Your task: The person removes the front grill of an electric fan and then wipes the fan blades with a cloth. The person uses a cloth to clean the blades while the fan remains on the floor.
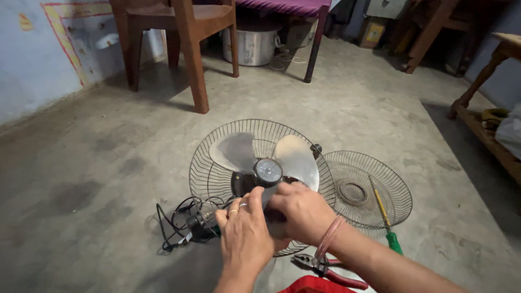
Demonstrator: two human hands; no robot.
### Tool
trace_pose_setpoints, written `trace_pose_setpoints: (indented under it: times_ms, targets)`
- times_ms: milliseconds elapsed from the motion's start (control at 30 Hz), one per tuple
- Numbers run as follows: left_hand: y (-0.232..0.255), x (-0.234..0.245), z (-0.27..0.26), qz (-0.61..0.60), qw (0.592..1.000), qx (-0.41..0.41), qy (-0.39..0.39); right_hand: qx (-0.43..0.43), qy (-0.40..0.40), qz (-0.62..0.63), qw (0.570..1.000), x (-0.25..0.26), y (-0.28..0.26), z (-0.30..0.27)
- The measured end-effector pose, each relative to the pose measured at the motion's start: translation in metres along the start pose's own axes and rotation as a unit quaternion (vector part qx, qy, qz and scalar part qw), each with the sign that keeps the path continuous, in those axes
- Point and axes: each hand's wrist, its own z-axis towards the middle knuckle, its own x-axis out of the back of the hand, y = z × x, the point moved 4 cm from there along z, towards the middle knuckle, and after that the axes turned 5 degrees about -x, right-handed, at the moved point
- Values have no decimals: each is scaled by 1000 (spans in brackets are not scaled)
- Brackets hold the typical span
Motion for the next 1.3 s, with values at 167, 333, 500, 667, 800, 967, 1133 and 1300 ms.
trace_pose_setpoints:
  times_ms: [167,333,500,667,800,967,1133,1300]
  targets:
    - [-2,2,0,15,1000,6,-24,76,-68,22,995,9,-9,-25]
    - [0,9,3,-7,1000,-3,0,30,-27,-6,999,29,15,-30]
    - [-2,-1,2,38,998,8,-53,-54,-4,-87,995,21,41,-3]
    - [0,-2,-1,16,999,-25,-19,-1,62,9,998,1,21,1]
    - [0,2,-1,26,999,-44,4,-70,38,-4,997,0,29,6]
    - [-3,-1,3,50,986,65,-145,-209,100,-5,973,25,61,26]
    - [-1,3,5,65,978,84,-177,-80,97,3,992,16,41,44]
    - [-5,1,7,60,975,95,-192,-73,87,-28,993,2,29,64]
